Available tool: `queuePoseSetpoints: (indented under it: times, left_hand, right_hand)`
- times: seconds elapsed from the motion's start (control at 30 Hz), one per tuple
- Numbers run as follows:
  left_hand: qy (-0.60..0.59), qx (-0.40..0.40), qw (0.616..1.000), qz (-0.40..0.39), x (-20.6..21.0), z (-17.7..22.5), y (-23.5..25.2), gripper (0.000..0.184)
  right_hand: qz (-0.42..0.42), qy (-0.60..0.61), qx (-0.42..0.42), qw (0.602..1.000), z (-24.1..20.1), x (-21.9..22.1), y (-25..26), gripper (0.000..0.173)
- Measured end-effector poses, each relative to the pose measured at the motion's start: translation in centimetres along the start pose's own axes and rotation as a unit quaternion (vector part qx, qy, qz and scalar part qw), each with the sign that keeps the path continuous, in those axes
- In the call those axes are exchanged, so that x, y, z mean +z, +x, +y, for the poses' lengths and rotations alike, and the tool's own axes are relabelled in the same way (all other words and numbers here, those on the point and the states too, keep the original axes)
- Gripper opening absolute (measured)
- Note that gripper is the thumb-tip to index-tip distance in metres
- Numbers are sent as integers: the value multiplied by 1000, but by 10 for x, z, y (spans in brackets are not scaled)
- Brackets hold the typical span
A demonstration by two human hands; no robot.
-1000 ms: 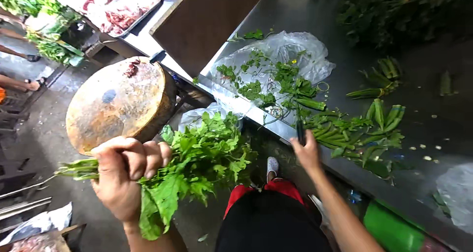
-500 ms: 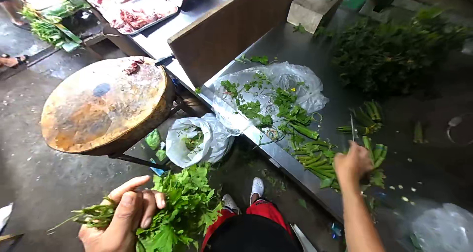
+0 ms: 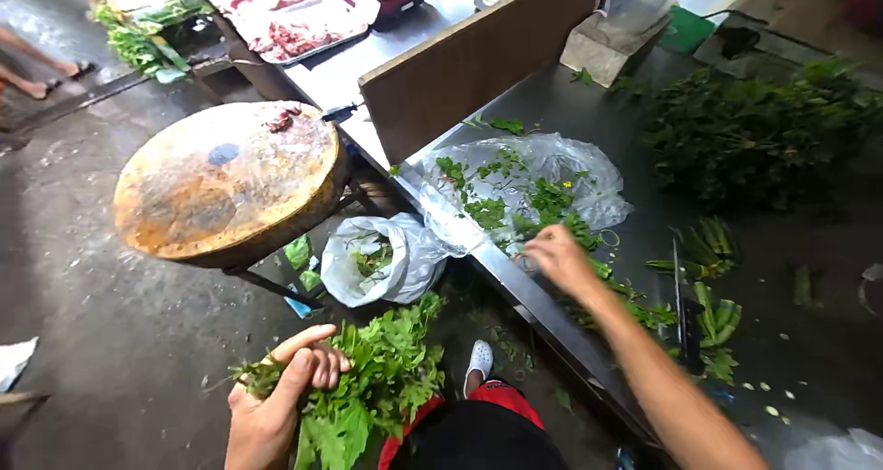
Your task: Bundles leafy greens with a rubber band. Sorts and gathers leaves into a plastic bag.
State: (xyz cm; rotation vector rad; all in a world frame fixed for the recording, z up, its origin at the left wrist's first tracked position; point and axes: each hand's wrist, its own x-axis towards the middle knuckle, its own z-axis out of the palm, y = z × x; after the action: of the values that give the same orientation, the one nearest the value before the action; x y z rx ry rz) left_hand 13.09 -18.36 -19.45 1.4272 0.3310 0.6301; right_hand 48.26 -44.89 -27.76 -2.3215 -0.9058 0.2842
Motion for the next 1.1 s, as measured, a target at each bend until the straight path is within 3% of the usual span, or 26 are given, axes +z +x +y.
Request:
queuePoseSetpoints:
  times: [0.1,0.17,0.23,0.37,0.47,0.67,0.8,0.9,1.0,1.1]
  left_hand:
    - [19,38,999,-8,-12,9,6,27]
    - [15,71,997,3,-13,16,18,24]
    - [13,81,996,25,-10,26,27,22]
    - [57,62,995,50,4,46,35,28]
    - [68,74,995,16,14,53,32,26]
    - [83,116,989,-41,32,30,33,47]
    - [73,128,989,31,39,12,28,50]
    - [17,87,994,64,36,1,22,54]
    - [9,27,997,67,36,-10,17,58]
    - [-17,1,997,75,33,-23,17,45]
  right_hand:
    - [79,35,-32,996,-42,-96,2,25]
    - [64,66,-80,993,-55,-144,15,19]
    - [27,94,-111,989,-66,-169,29,11]
    - [-5,65,-234,970,-109,-183,37,13]
    - [-10,45,-295,955,-150,-149,36,18]
    - [-135,186,-403,886,-224,-28,15,20]
    - [-176,308,-372,858,-249,38,2,17]
    - [-178,371,-321,853,-250,62,-8,14]
    - [-167,367,-308,862,-244,81,-14,14]
    - [-164,353,-283,877,-241,97,-21,16]
